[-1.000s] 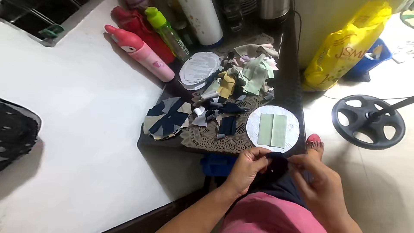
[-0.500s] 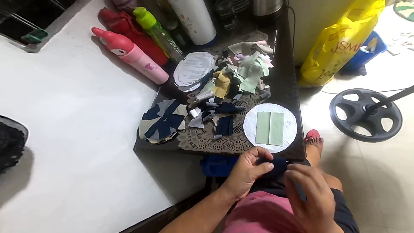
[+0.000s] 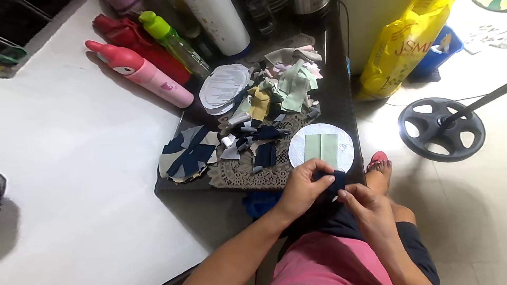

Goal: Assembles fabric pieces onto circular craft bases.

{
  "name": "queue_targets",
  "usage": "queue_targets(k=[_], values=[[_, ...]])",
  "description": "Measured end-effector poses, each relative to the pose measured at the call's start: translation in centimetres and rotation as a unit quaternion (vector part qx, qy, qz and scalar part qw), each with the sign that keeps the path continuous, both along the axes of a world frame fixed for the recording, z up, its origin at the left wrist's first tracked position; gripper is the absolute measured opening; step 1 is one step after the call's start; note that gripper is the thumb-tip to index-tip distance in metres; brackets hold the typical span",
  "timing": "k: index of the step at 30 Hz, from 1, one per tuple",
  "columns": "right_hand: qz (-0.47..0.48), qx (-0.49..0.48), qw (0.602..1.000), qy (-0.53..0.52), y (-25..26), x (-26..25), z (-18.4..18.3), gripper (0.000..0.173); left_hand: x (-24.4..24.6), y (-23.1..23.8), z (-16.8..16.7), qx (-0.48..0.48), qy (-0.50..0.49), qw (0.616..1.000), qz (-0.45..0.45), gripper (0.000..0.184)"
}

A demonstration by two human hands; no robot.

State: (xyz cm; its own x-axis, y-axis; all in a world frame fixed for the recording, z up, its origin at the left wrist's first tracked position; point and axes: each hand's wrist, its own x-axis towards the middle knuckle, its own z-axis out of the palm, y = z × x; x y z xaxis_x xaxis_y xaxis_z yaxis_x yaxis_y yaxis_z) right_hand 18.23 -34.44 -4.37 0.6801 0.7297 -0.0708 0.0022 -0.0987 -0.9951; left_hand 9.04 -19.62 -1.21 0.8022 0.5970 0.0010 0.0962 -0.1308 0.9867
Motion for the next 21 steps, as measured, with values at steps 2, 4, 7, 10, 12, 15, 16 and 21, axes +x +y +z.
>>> queue_targets(k=[2,4,7,10,12,15,16,21], values=[[-0.019,-0.069,0.988,-0.135,1.0,1.1,0.1,0.022,1.9,1.0,-0.1,0.077,0.035,0.996,-0.001,0.01],[-0.041,-0.118,0.964,-0.236,2.1,2.1,0.3,0.025,3.6,1.8,-0.6,0.142,0.057,0.988,-0.008,0.01],[-0.06,-0.177,0.938,-0.293,3.3,3.5,0.2,0.025,5.6,2.4,-1.0,0.227,0.084,0.97,-0.009,0.009],[-0.079,-0.208,0.918,-0.327,4.0,4.2,-0.3,0.024,6.7,2.5,-2.0,0.278,0.096,0.956,-0.01,0.01],[-0.083,-0.209,0.916,-0.332,4.1,4.4,-0.7,0.022,7.1,2.4,-2.4,0.295,0.098,0.951,-0.009,0.01],[-0.091,-0.169,0.921,-0.339,3.6,4.5,-1.6,0.018,7.3,2.2,-2.5,0.325,0.096,0.941,-0.01,0.009],[-0.1,-0.148,0.918,-0.353,3.4,4.4,-2.0,0.016,7.3,2.1,-2.6,0.335,0.095,0.938,-0.01,0.009],[-0.13,-0.087,0.883,-0.443,2.7,3.7,-3.6,0.022,7.4,2.0,-2.6,0.352,0.09,0.932,-0.018,0.009]])
